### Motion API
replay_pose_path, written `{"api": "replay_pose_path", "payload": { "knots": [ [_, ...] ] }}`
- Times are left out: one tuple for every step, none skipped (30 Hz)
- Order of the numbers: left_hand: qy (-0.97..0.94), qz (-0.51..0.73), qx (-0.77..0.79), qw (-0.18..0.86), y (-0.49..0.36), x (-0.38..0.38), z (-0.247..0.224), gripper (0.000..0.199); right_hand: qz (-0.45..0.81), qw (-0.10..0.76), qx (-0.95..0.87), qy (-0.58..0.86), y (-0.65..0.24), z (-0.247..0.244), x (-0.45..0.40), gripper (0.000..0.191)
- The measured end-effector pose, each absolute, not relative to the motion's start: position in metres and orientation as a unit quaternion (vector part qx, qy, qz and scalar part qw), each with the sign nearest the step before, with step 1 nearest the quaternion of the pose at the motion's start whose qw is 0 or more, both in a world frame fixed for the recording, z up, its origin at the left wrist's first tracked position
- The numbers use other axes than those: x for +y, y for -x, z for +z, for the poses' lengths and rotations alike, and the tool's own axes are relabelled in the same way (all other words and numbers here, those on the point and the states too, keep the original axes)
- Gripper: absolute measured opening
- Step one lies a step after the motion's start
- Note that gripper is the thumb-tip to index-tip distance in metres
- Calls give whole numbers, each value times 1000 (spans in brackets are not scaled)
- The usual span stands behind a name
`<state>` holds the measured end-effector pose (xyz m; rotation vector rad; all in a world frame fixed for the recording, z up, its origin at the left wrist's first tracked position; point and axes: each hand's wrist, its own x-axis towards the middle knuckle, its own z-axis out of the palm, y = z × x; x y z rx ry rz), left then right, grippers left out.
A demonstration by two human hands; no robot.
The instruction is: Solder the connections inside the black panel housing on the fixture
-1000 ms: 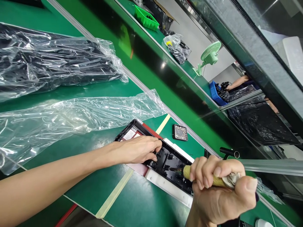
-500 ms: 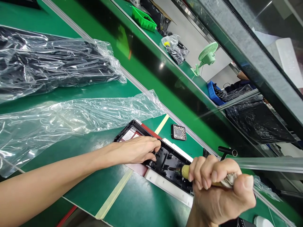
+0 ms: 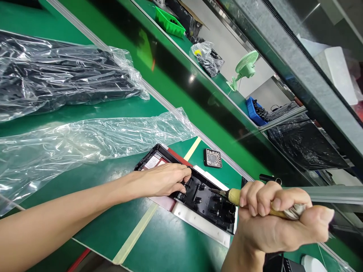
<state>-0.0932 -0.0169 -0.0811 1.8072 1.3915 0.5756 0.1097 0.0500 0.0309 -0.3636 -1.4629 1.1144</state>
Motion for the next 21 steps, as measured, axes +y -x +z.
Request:
{"api": "replay_pose_path", "payload": {
  "knots": [
    [-709, 226, 547, 384, 93, -17, -81, 19, 477, 595, -628, 158, -108, 30, 51, 43],
    [-709, 225, 547, 385, 93, -17, -81, 19, 475, 596, -627, 162, -106, 29, 51, 43],
    [-708, 224, 547, 385, 93, -17, -81, 19, 473, 597, -626, 167, -104, 29, 51, 44],
    [-707, 224, 548, 387, 93, -17, -81, 18, 470, 598, -626, 174, -103, 29, 51, 44],
    [-707, 222, 548, 389, 93, -17, -81, 18, 468, 600, -624, 179, -102, 29, 51, 44],
    [-706, 221, 549, 390, 93, -17, -80, 18, 468, 600, -622, 182, -101, 29, 51, 44],
    [-704, 218, 551, 392, 93, -17, -79, 18, 471, 599, -621, 183, -100, 29, 51, 44],
    [-702, 216, 553, 393, 93, -16, -78, 18, 475, 597, -620, 183, -99, 29, 51, 46],
    [-700, 215, 556, 394, 93, -16, -77, 19, 479, 596, -619, 181, -98, 29, 51, 47],
    [-698, 215, 558, 394, 92, -16, -76, 19, 483, 594, -617, 180, -97, 29, 51, 48],
    [-697, 216, 559, 394, 92, -16, -76, 19, 486, 593, -616, 180, -97, 29, 52, 49],
    [-697, 216, 559, 394, 92, -16, -75, 19, 487, 593, -615, 180, -96, 28, 52, 49],
    [-697, 218, 559, 393, 92, -17, -74, 19, 487, 594, -615, 181, -95, 28, 52, 49],
    [-697, 219, 558, 392, 92, -17, -74, 19, 487, 593, -615, 180, -95, 28, 52, 49],
    [-697, 219, 558, 392, 91, -17, -74, 19, 488, 591, -616, 182, -94, 27, 52, 50],
    [-697, 220, 558, 392, 91, -17, -74, 19, 489, 589, -617, 183, -94, 27, 52, 50],
    [-697, 221, 558, 393, 91, -17, -75, 19, 490, 589, -616, 184, -93, 26, 52, 50],
    [-697, 221, 558, 393, 91, -17, -75, 18, 492, 588, -615, 185, -93, 26, 52, 49],
    [-696, 221, 558, 393, 91, -17, -75, 18, 493, 586, -614, 187, -92, 25, 52, 49],
    [-696, 222, 559, 393, 91, -17, -76, 18, 495, 585, -614, 189, -92, 24, 52, 48],
    [-695, 223, 560, 392, 91, -17, -76, 18, 496, 585, -614, 189, -92, 24, 52, 48]
  ]
}}
